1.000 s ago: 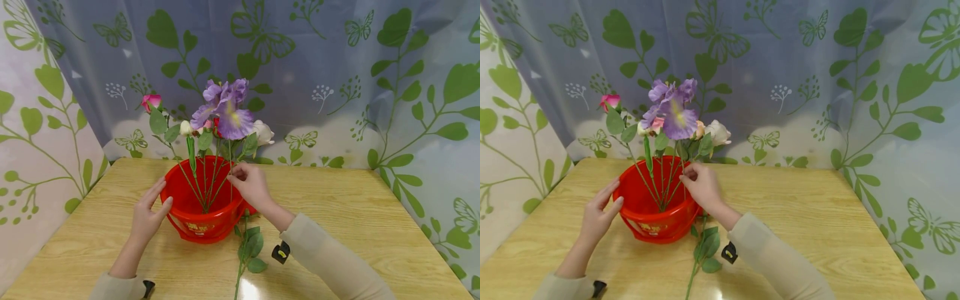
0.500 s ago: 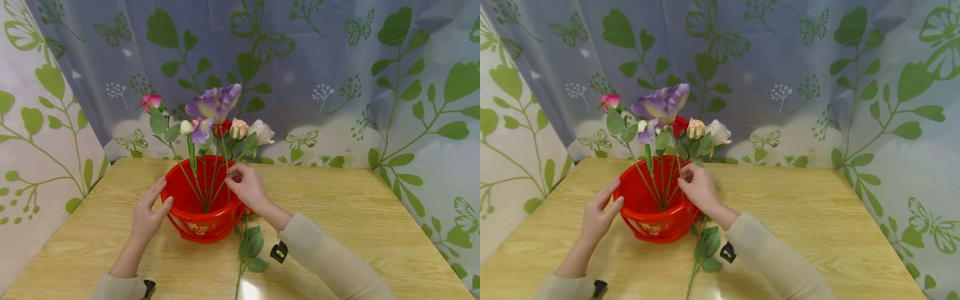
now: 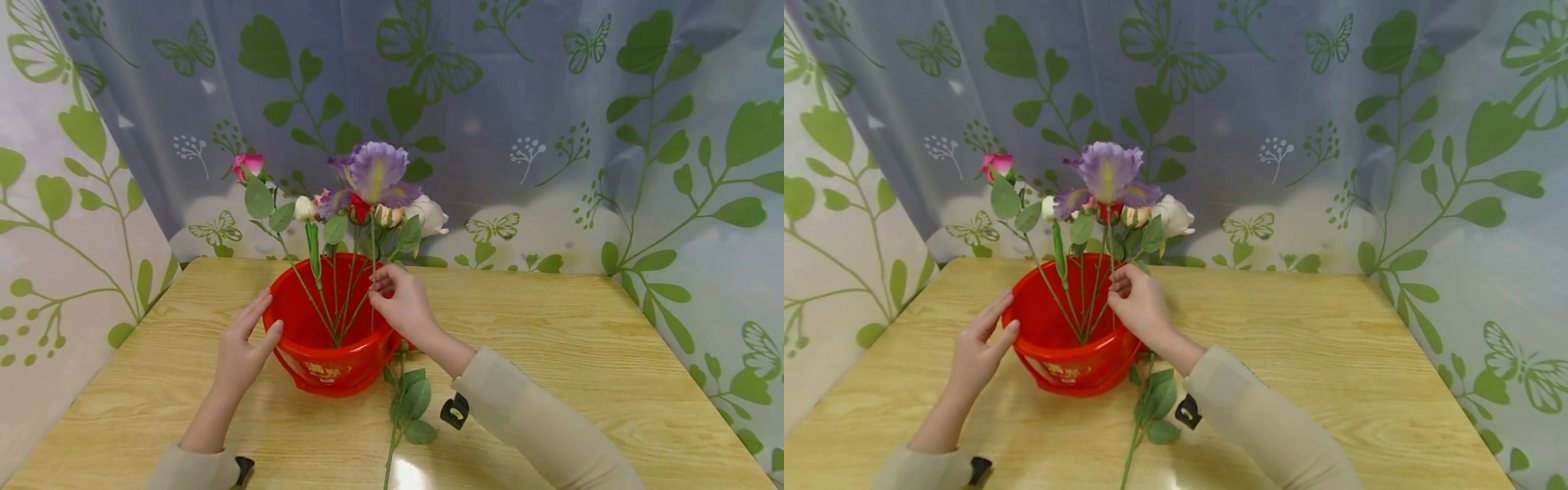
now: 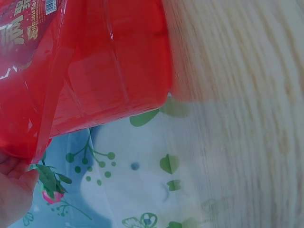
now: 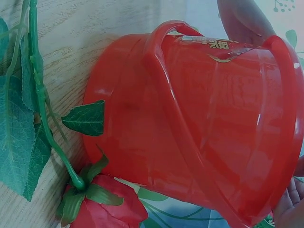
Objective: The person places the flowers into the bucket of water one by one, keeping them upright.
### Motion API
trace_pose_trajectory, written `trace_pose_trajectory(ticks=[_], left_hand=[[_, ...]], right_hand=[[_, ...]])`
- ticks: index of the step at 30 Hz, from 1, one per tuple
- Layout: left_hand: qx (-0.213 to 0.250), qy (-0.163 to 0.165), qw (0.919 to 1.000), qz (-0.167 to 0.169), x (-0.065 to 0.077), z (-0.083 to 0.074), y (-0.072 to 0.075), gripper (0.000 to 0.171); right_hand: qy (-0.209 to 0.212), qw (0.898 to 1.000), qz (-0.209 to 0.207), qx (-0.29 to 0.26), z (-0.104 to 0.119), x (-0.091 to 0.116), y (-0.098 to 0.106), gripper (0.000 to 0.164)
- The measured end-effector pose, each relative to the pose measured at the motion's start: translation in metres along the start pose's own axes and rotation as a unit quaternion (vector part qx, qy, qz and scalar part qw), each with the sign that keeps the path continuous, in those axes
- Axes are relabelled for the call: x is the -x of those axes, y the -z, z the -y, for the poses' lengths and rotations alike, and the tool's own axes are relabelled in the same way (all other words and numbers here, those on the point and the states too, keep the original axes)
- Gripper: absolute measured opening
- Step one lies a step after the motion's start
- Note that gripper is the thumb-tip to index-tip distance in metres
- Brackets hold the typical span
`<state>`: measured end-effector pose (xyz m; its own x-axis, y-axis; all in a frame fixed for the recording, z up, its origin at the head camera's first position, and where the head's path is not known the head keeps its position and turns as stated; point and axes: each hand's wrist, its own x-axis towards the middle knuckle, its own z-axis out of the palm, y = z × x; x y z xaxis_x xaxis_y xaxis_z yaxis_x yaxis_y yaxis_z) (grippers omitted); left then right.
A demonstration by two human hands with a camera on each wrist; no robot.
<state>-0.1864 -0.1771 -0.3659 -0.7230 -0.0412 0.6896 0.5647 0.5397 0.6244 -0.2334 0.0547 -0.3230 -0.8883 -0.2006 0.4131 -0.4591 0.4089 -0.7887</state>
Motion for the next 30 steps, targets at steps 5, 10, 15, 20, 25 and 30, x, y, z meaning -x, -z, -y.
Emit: trace_pose_trajectory(ticks=[5, 10, 15, 20, 25, 30], left_hand=[[-0.001, 0.0, 1.0, 0.0, -0.002, -0.009, 0.001, 0.039], [0.002, -0.003, 1.0, 0.001, 0.001, 0.014, -0.002, 0.042], [0.002, -0.003, 1.0, 0.004, 0.003, 0.029, -0.003, 0.042], [0.004, 0.003, 1.0, 0.005, 0.004, 0.03, -0.004, 0.042], [0.005, 0.005, 1.0, 0.004, 0.005, 0.029, -0.004, 0.042], [0.008, 0.015, 0.9998, 0.008, 0.004, 0.029, -0.003, 0.042]], right_hand=[[-0.003, 1.0, 0.001, 0.0, 0.0, 0.0, 0.0, 0.015], [-0.004, 1.0, 0.0, 0.002, 0.001, 0.0, 0.0, 0.016], [-0.004, 1.0, 0.003, 0.005, 0.002, 0.001, -0.001, 0.017], [-0.003, 1.0, 0.007, 0.01, 0.002, 0.001, 0.0, 0.018], [-0.003, 1.0, 0.005, 0.007, 0.0, 0.003, 0.0, 0.019], [-0.002, 1.0, 0.007, -0.01, 0.0, 0.007, 0.004, 0.021]])
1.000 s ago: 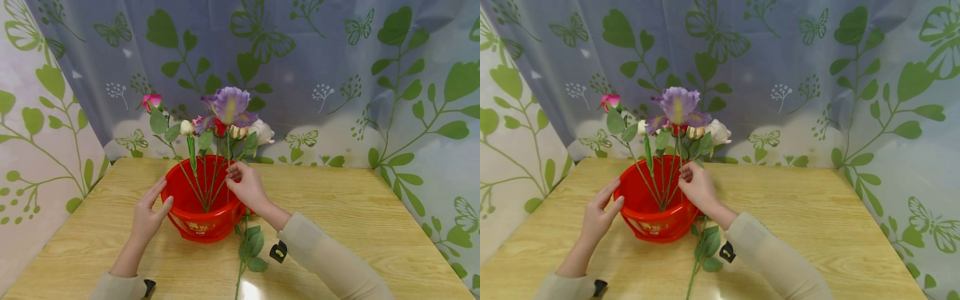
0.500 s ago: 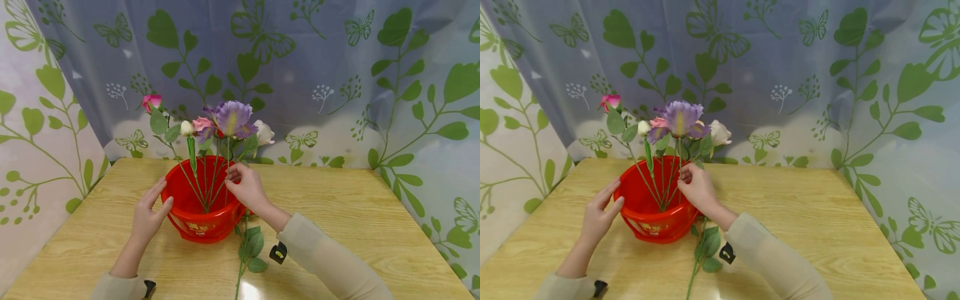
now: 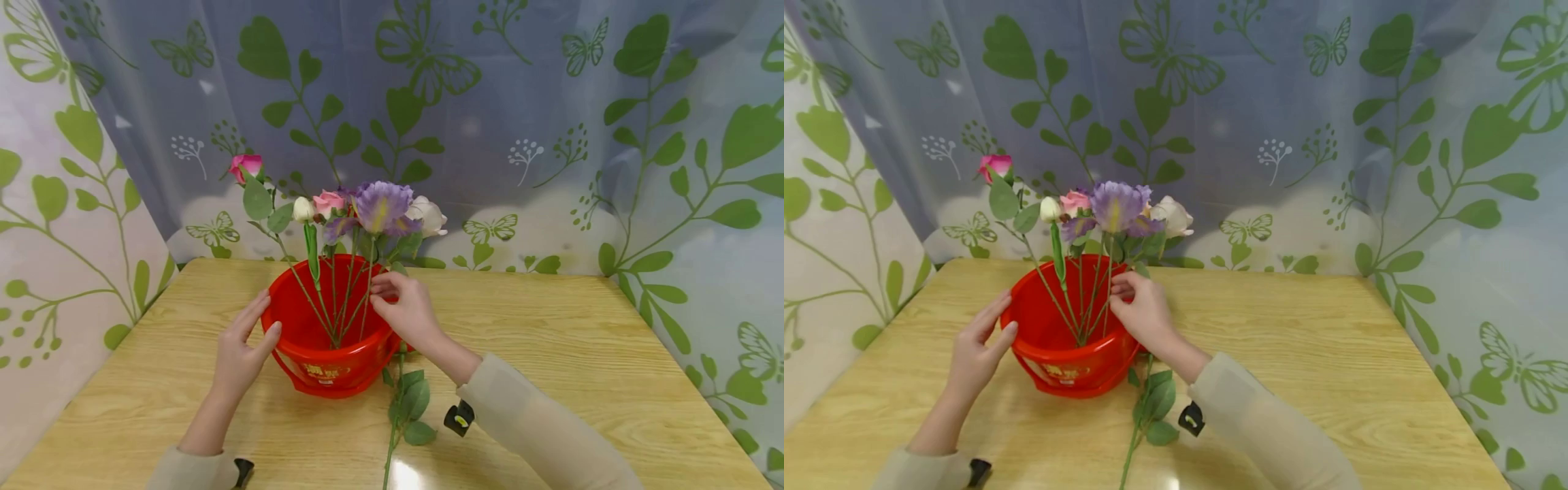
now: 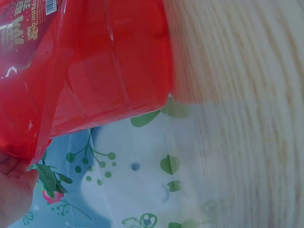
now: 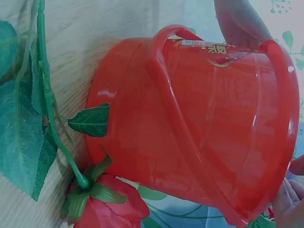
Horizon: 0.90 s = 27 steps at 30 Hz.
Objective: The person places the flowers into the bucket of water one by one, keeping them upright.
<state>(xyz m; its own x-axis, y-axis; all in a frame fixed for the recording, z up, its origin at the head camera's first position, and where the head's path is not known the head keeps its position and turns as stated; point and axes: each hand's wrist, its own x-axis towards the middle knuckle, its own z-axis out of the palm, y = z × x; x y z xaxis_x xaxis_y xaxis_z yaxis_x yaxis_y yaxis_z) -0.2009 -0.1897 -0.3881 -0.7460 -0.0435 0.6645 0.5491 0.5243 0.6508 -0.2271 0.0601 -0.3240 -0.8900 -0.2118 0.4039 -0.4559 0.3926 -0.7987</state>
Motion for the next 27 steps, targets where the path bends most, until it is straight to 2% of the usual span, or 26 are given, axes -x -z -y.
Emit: trace_pose_trajectory(ticks=[8, 19, 27], left_hand=[[-0.006, -0.003, 1.0, 0.0, 0.001, -0.001, 0.0, 0.041], [-0.005, -0.014, 0.9999, -0.005, 0.001, 0.001, 0.0, 0.041], [0.005, -0.023, 0.9997, -0.009, -0.001, -0.001, 0.0, 0.042]], right_hand=[[0.001, 0.999, 0.0, -0.035, 0.0, 0.014, 0.008, 0.018], [-0.03, 0.996, -0.012, -0.078, -0.005, 0.037, 0.025, 0.015], [-0.053, 0.996, -0.014, -0.064, -0.017, 0.051, 0.034, 0.012]])
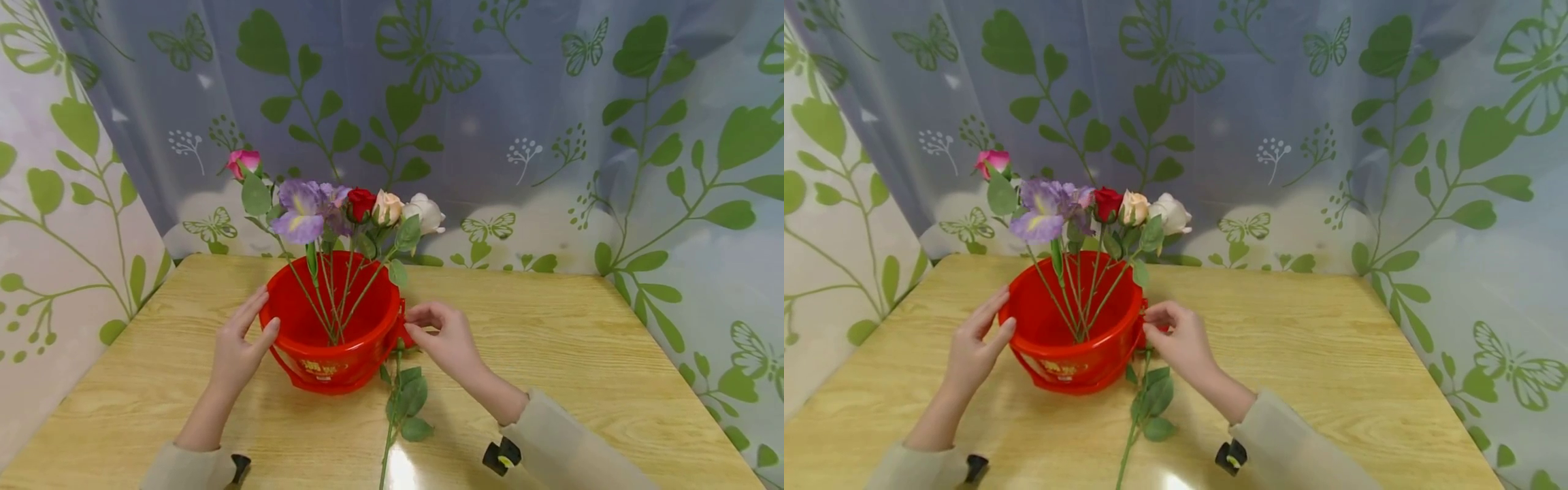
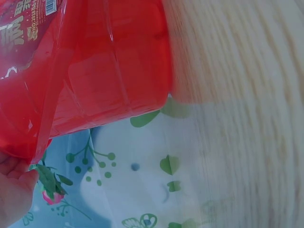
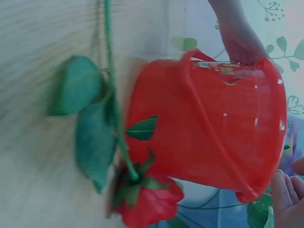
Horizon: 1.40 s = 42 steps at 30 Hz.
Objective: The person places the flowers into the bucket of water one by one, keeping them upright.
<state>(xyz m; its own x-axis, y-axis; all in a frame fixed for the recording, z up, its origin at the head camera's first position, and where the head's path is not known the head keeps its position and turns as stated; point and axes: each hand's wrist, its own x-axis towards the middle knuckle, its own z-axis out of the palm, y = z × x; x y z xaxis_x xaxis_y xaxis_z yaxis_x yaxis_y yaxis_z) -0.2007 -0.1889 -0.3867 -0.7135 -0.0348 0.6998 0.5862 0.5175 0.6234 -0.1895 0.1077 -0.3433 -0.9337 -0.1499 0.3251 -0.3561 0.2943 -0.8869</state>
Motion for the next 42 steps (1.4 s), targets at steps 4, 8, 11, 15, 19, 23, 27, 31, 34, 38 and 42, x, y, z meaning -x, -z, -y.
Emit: trace_pose_trajectory(ticks=[4, 8, 11, 15, 19, 23, 27, 31, 34, 38, 42], left_hand=[[0.0, 0.001, 1.0, 0.0, 0.0, 0.0, 0.0, 0.041], [-0.005, 0.003, 1.0, 0.002, 0.0, 0.001, 0.0, 0.041], [-0.008, 0.002, 1.0, 0.003, 0.0, 0.001, 0.0, 0.041], [-0.01, -0.003, 0.9999, 0.003, -0.001, 0.002, 0.0, 0.041], [-0.01, -0.005, 0.9999, 0.002, -0.001, 0.002, 0.0, 0.041], [-0.01, 0.0, 0.9999, 0.001, -0.001, 0.003, -0.001, 0.041], [-0.013, 0.004, 0.9999, 0.003, -0.001, 0.003, -0.001, 0.042], [-0.015, 0.004, 0.9999, 0.003, 0.0, 0.003, -0.001, 0.042], [-0.015, 0.003, 0.9999, 0.002, 0.0, 0.004, -0.001, 0.042], [-0.014, 0.006, 0.9999, 0.002, 0.001, 0.004, -0.001, 0.042], [-0.015, 0.005, 0.9999, 0.002, 0.001, 0.004, -0.001, 0.042]], right_hand=[[-0.017, 1.0, 0.011, 0.008, -0.009, 0.006, 0.002, 0.012], [-0.032, 0.999, 0.026, 0.01, -0.019, 0.014, 0.002, 0.012], [-0.039, 0.998, 0.039, 0.01, -0.025, 0.02, 0.001, 0.011], [-0.053, 0.996, 0.063, 0.014, -0.03, 0.028, -0.001, 0.01], [-0.06, 0.994, 0.093, 0.009, -0.032, 0.036, -0.003, 0.011], [-0.078, 0.989, 0.125, -0.014, -0.037, 0.044, -0.006, 0.014], [-0.105, 0.982, 0.153, -0.038, -0.043, 0.054, -0.011, 0.019], [-0.135, 0.973, 0.18, -0.053, -0.048, 0.065, -0.016, 0.021], [-0.158, 0.966, 0.195, -0.06, -0.051, 0.074, -0.019, 0.022], [-0.189, 0.955, 0.209, -0.091, -0.055, 0.083, -0.023, 0.022], [-0.225, 0.943, 0.21, -0.127, -0.058, 0.088, -0.028, 0.02]])
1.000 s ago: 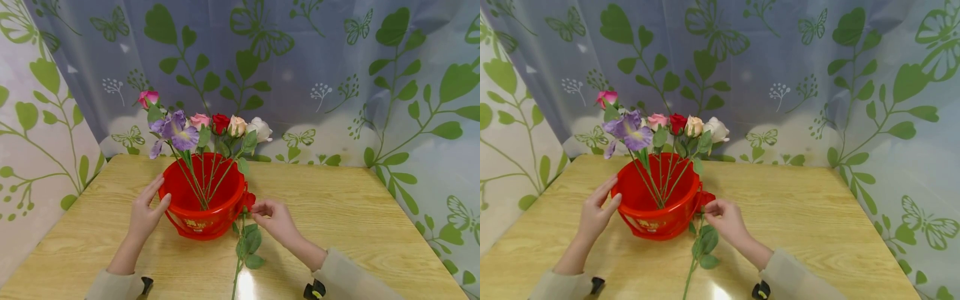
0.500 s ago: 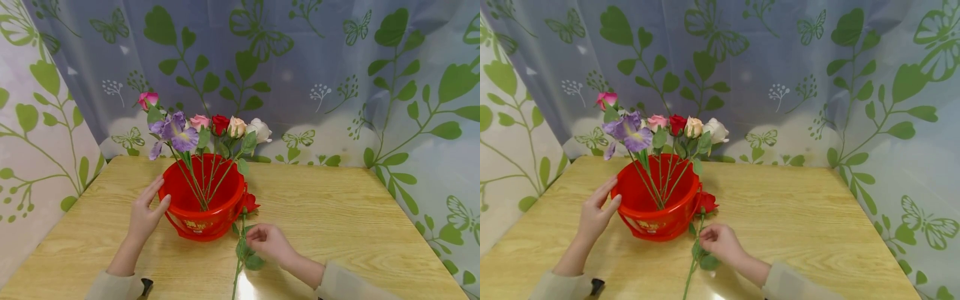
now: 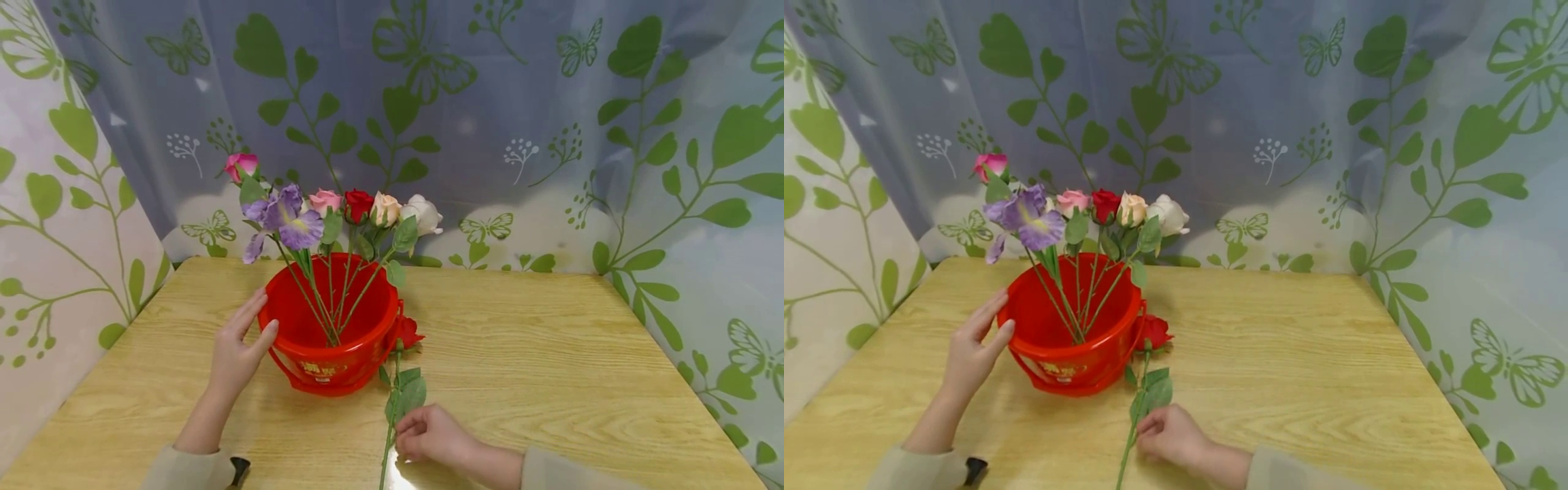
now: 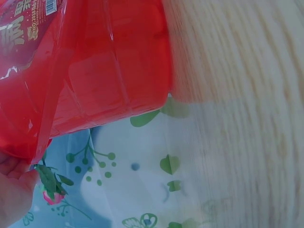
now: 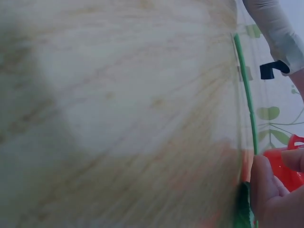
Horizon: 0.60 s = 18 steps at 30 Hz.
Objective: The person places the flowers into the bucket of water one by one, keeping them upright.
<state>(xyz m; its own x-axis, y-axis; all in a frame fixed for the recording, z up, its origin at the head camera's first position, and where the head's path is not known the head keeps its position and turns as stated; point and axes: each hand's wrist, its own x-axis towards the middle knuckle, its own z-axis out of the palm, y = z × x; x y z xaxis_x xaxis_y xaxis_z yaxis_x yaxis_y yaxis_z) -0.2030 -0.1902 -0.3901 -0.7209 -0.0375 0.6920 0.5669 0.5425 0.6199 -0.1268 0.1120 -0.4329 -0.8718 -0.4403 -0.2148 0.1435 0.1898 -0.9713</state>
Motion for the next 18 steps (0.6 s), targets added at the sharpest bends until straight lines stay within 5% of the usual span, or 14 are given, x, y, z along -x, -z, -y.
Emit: trace_pose_trajectory(ticks=[18], left_hand=[[0.002, 0.006, 1.0, 0.002, 0.0007, -0.0016, 0.0, 0.042]], right_hand=[[-0.095, 0.991, -0.036, -0.085, -0.0092, -0.0018, -0.0105, 0.01]])
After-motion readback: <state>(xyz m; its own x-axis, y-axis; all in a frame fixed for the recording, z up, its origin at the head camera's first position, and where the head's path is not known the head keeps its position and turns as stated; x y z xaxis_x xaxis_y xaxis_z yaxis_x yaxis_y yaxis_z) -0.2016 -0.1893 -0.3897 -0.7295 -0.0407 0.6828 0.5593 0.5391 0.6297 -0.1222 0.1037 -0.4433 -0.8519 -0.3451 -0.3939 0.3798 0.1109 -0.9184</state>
